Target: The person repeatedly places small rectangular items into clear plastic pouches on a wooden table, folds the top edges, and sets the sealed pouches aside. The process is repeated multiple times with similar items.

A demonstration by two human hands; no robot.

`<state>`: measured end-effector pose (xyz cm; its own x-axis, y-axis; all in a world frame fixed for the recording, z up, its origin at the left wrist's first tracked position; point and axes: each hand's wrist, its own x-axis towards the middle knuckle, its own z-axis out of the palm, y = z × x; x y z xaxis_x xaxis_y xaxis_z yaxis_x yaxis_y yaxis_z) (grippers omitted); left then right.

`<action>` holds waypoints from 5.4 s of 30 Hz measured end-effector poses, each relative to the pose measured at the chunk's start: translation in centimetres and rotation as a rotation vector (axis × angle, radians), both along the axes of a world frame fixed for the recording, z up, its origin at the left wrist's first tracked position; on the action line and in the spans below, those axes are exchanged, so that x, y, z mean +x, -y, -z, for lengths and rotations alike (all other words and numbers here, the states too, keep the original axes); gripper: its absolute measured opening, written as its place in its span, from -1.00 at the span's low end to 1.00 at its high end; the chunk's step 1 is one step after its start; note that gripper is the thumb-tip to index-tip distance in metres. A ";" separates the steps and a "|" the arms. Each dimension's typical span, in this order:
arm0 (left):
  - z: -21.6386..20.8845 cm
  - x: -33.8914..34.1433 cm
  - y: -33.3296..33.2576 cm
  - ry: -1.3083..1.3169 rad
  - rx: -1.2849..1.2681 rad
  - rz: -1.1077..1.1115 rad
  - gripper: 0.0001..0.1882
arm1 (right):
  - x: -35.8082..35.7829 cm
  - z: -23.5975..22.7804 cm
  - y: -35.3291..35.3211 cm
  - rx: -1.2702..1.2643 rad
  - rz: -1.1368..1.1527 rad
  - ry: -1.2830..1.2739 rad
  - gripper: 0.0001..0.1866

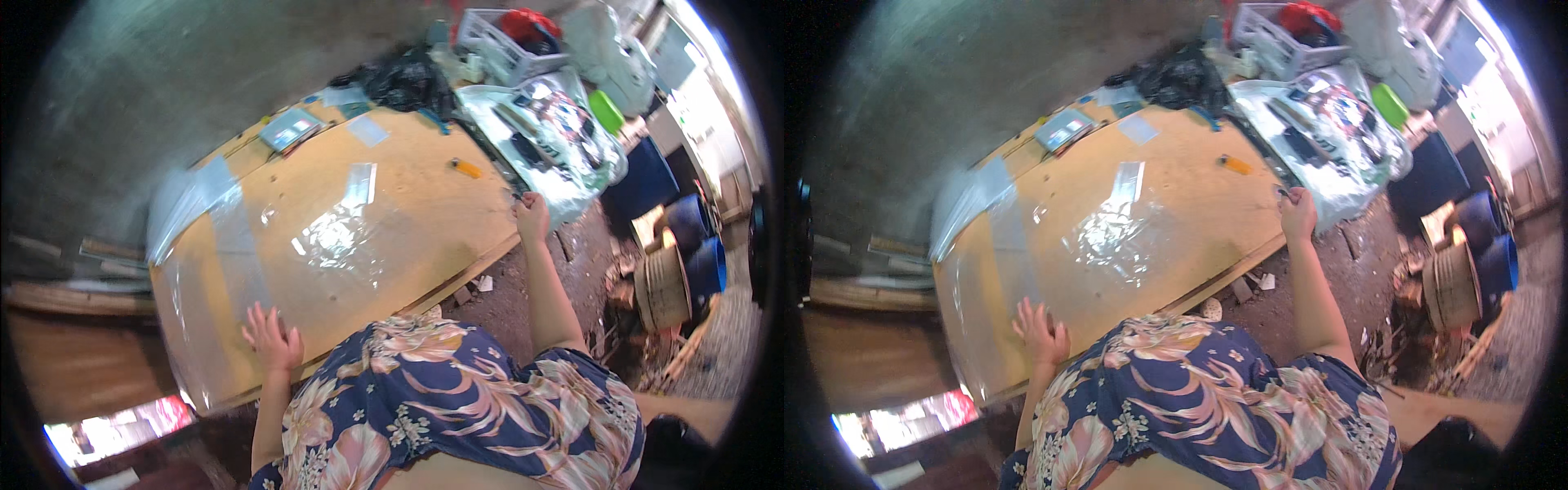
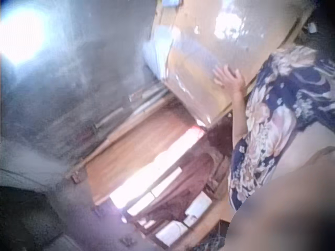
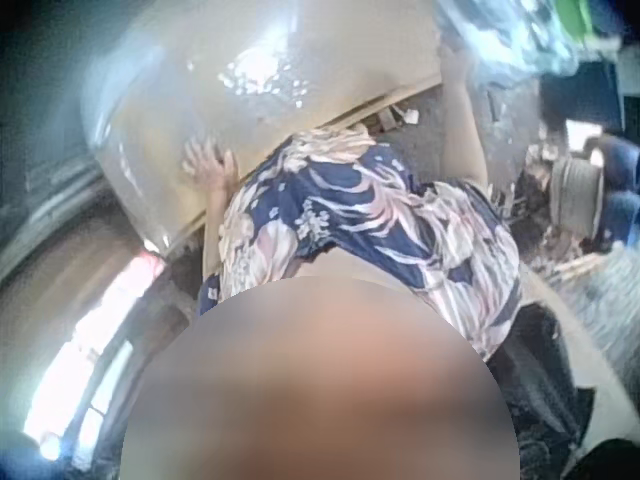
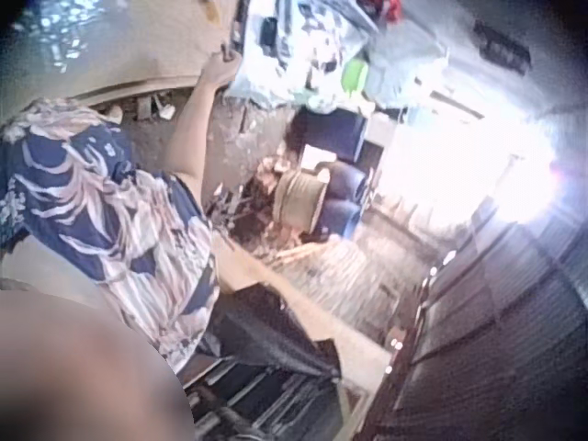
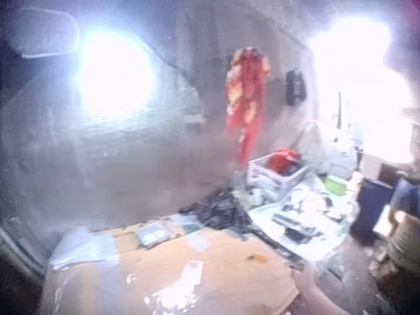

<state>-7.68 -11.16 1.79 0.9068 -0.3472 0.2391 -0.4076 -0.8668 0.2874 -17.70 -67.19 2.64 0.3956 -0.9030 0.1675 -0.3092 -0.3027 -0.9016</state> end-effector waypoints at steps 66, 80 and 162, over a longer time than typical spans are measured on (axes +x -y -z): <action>-1.2 1.8 -22.5 -0.130 0.198 -0.462 -0.75 | 32.0 0.6 -57.3 -0.821 -1.514 -0.461 -0.59; -3.7 5.7 -12.1 -0.102 0.139 -0.271 -0.24 | 27.7 2.4 -42.8 -0.820 -1.219 -0.758 -0.80; -13.8 2.8 14.5 -0.228 -0.417 0.439 -0.89 | 13.1 -11.2 -21.6 0.556 -1.514 -0.207 -0.58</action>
